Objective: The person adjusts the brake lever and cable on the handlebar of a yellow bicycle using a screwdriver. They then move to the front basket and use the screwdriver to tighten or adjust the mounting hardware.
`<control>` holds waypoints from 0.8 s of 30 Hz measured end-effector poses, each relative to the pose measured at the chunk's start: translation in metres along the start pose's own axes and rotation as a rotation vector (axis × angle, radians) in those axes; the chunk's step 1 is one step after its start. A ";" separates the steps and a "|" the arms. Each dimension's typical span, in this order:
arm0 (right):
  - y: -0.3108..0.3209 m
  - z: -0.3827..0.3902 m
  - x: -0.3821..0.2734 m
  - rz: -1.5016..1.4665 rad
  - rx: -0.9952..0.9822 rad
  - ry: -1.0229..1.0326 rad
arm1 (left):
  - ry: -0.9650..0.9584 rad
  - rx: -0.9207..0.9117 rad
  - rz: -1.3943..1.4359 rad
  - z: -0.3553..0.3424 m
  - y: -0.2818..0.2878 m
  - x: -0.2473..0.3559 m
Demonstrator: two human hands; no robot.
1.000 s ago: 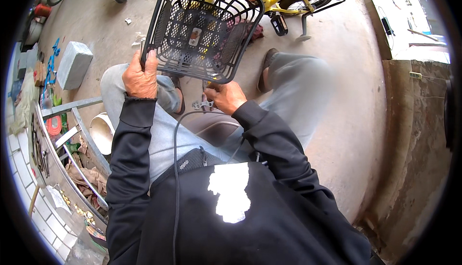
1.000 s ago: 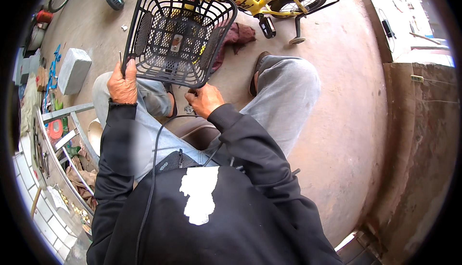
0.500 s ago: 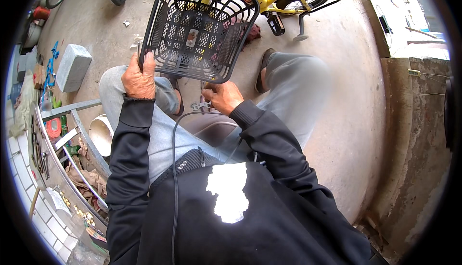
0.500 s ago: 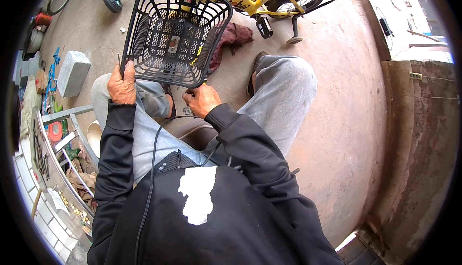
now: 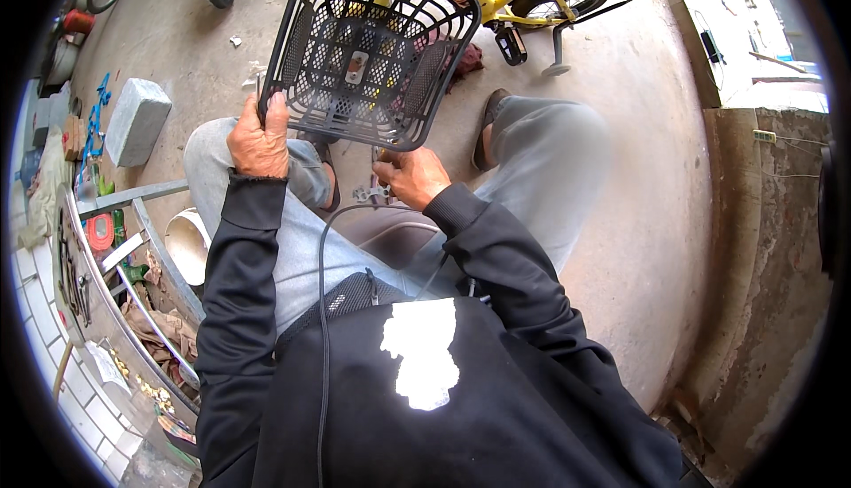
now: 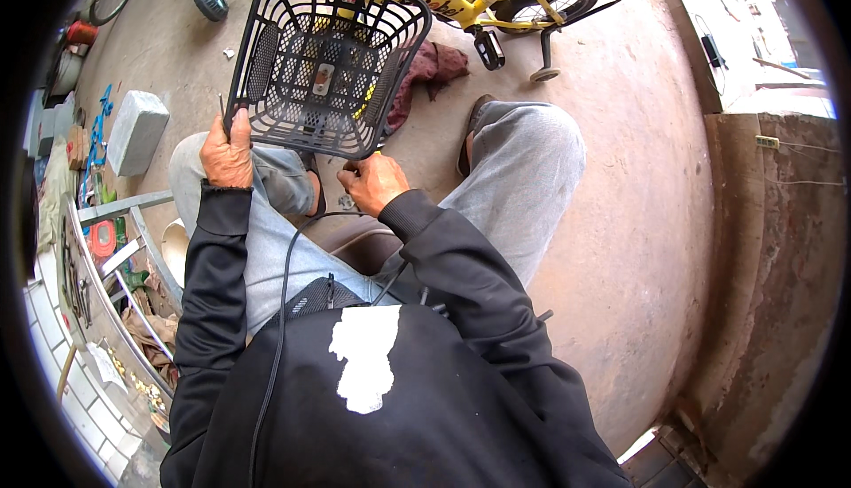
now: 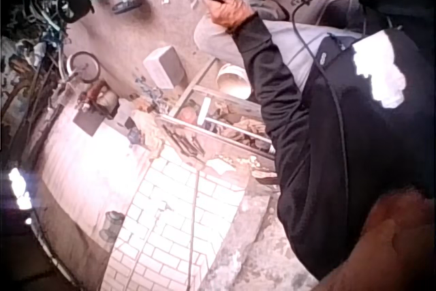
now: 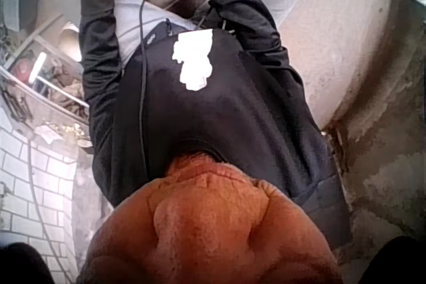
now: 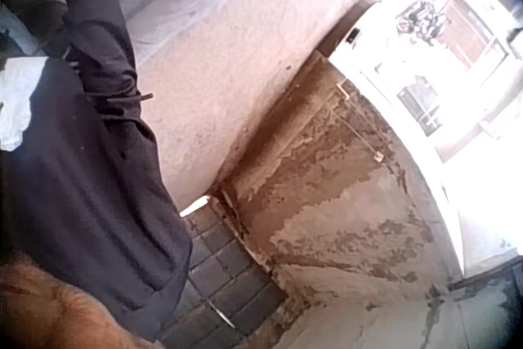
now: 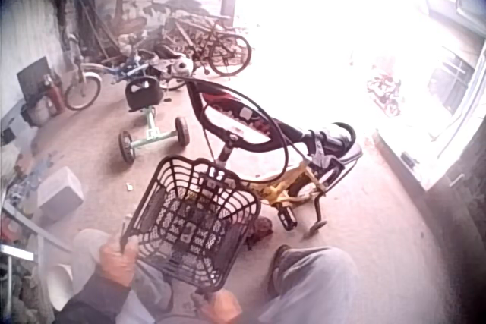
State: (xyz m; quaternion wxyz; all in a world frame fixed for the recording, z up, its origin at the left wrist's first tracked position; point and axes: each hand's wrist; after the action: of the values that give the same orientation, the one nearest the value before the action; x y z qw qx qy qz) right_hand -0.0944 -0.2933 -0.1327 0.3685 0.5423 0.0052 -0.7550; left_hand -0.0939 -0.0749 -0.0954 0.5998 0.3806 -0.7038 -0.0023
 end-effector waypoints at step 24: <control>0.003 0.002 0.002 0.037 -0.002 0.029 | 0.037 -0.011 0.014 -0.001 -0.002 -0.003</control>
State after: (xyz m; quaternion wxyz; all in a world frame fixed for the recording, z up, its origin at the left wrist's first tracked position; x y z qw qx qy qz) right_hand -0.0943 -0.2973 -0.1323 0.3827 0.5530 0.0011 -0.7401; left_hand -0.0920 -0.0742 -0.0989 0.6149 0.3724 -0.6952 0.0052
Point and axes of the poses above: each hand's wrist, its own z-axis away from the middle knuckle, its own y-axis out of the back of the hand, x = y × z
